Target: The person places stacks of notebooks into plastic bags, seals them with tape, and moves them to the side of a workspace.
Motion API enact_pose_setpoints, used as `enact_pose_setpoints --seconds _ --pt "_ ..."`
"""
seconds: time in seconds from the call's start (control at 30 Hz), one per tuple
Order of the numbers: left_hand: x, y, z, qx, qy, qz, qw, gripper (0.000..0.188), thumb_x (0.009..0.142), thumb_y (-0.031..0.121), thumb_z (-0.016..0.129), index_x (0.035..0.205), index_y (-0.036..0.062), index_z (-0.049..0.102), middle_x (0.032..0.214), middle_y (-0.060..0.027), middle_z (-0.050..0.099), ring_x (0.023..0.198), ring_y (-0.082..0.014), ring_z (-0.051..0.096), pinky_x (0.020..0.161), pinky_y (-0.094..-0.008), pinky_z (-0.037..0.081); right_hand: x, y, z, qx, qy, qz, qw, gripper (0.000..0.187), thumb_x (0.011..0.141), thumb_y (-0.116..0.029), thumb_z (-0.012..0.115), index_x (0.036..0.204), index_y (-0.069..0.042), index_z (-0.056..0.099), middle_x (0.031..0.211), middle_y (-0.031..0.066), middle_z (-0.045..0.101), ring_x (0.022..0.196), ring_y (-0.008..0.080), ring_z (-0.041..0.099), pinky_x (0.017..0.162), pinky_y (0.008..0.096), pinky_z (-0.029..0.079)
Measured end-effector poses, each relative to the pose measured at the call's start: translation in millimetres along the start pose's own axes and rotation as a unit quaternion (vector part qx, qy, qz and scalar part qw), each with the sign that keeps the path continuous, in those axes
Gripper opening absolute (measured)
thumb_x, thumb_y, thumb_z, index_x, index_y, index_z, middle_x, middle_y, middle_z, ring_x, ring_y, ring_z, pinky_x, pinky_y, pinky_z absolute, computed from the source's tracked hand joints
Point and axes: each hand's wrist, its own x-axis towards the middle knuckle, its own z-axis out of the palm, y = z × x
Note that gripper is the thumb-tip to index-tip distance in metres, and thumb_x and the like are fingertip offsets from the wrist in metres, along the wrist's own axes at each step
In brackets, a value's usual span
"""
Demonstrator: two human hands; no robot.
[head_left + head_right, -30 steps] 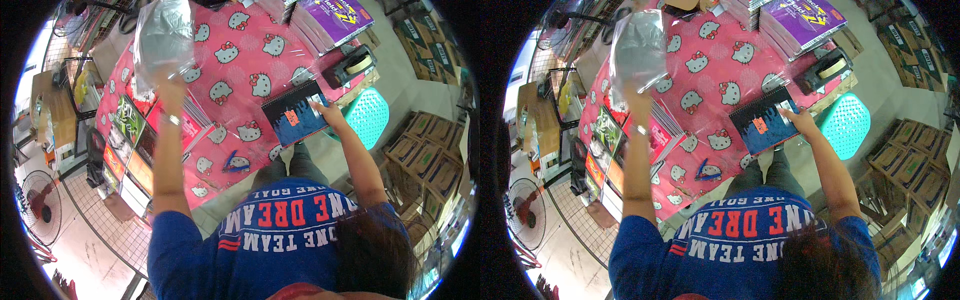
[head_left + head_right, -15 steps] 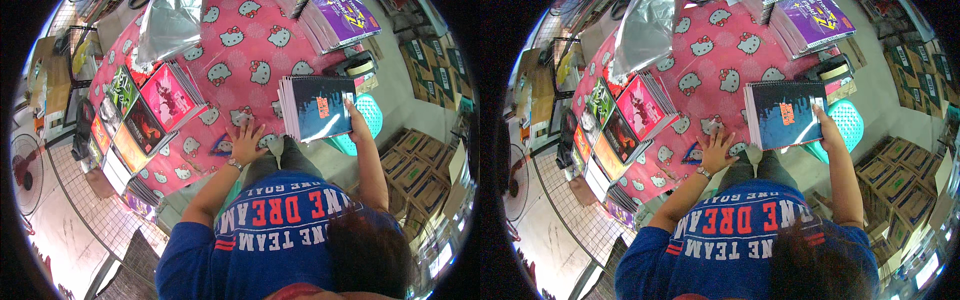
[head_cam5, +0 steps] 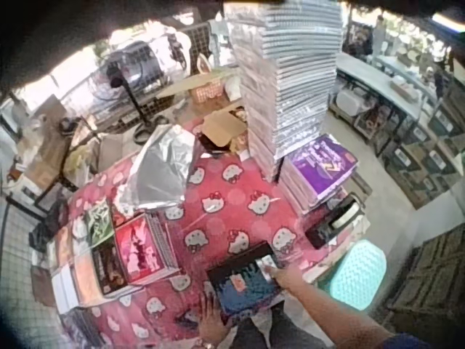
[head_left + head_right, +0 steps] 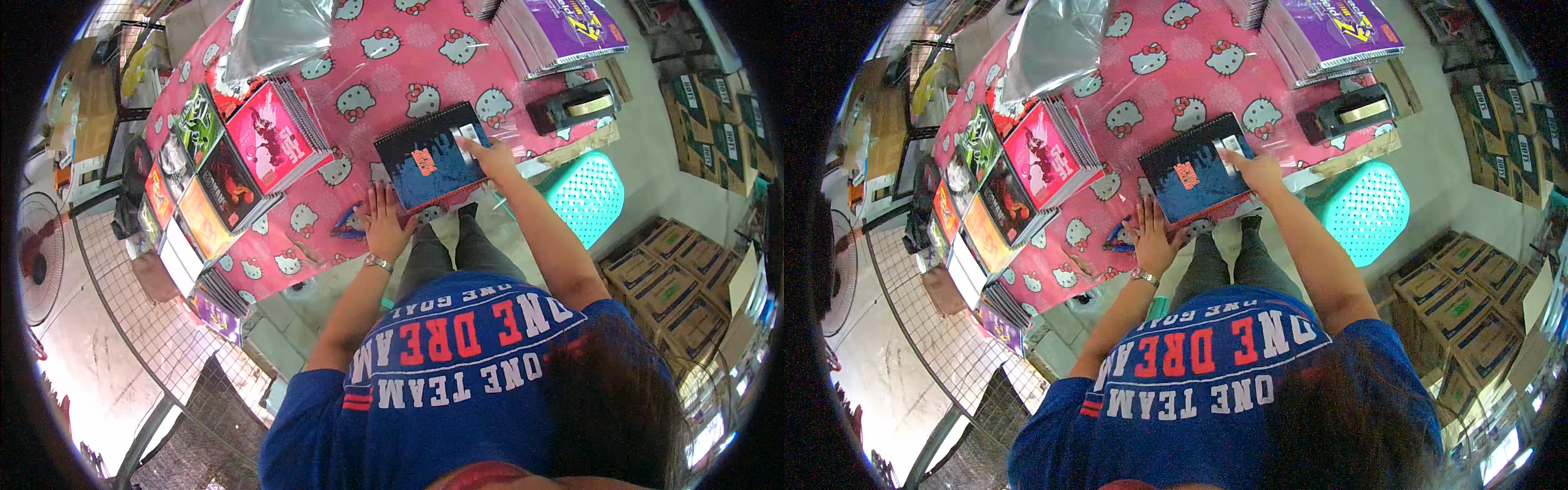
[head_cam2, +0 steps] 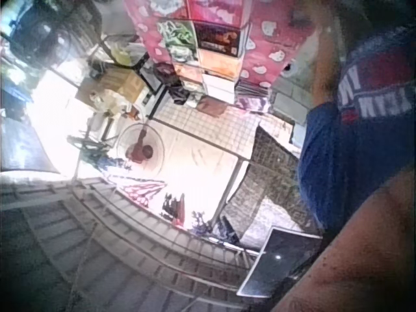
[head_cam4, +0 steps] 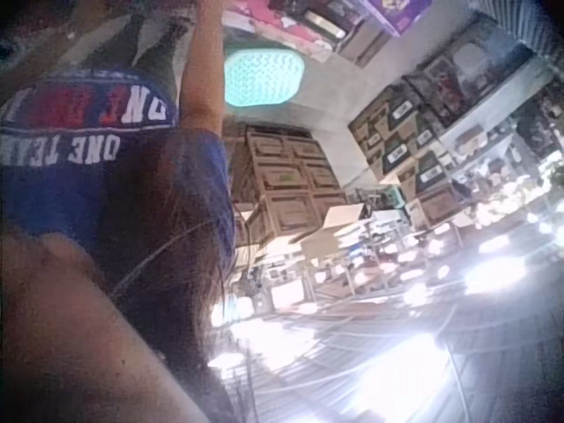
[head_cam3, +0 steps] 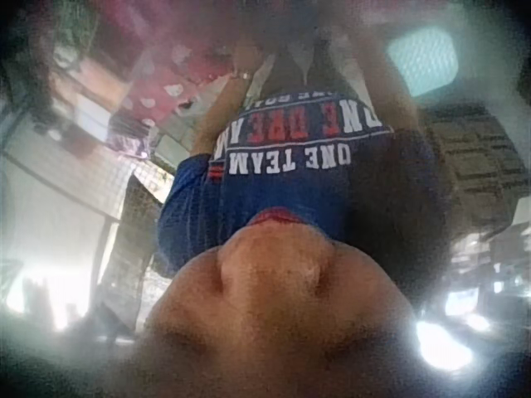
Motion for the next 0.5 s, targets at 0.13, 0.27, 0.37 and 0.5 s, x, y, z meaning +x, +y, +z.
enact_pose_setpoints --seconds 0.13,0.27,0.37,0.5 --pt "-9 -2 1 0.037 -0.016 -0.011 0.999 0.090 0.078 0.055 0.058 0.146 0.0116 0.018 0.153 -0.0103 0.013 0.142 -0.0277 0.007 0.103 -0.0684 0.000 2 -4 3 0.142 -0.083 0.047 0.985 0.063 0.069 -0.053 0.074 0.096 0.003 0.066 0.086 0.0103 0.066 0.076 0.0159 0.062 0.068 0.0312 0.048" --pt "-6 5 -11 0.048 -0.017 -0.022 0.998 0.090 0.078 0.056 0.057 0.147 0.0131 0.018 0.154 -0.0111 0.012 0.142 -0.0275 0.006 0.102 -0.0696 -0.002 1 -5 4 0.209 -0.087 0.038 0.973 0.065 0.067 -0.053 0.075 0.097 0.003 0.066 0.090 0.0111 0.067 0.079 0.0177 0.063 0.069 0.0325 0.048" --pt "-21 15 -18 0.053 -0.053 -0.106 0.991 0.088 0.082 0.060 0.050 0.147 0.0105 0.016 0.154 -0.0114 0.010 0.142 -0.0296 0.005 0.102 -0.0687 -0.004 4 0 15 0.136 -0.027 -0.002 0.990 0.068 0.065 -0.055 0.075 0.099 0.004 0.066 0.092 0.0132 0.067 0.082 0.0197 0.063 0.071 0.0343 0.048" --pt "-43 -32 21 -0.070 0.032 -0.156 0.985 0.080 0.087 0.050 0.049 0.147 0.0107 0.013 0.153 -0.0149 0.009 0.141 -0.0334 0.006 0.107 -0.0623 0.006 21 11 25 0.067 -0.048 0.048 0.995 0.083 0.061 -0.069 0.067 0.093 0.007 0.066 0.092 0.0217 0.065 0.087 0.0295 0.063 0.075 0.0394 0.047"
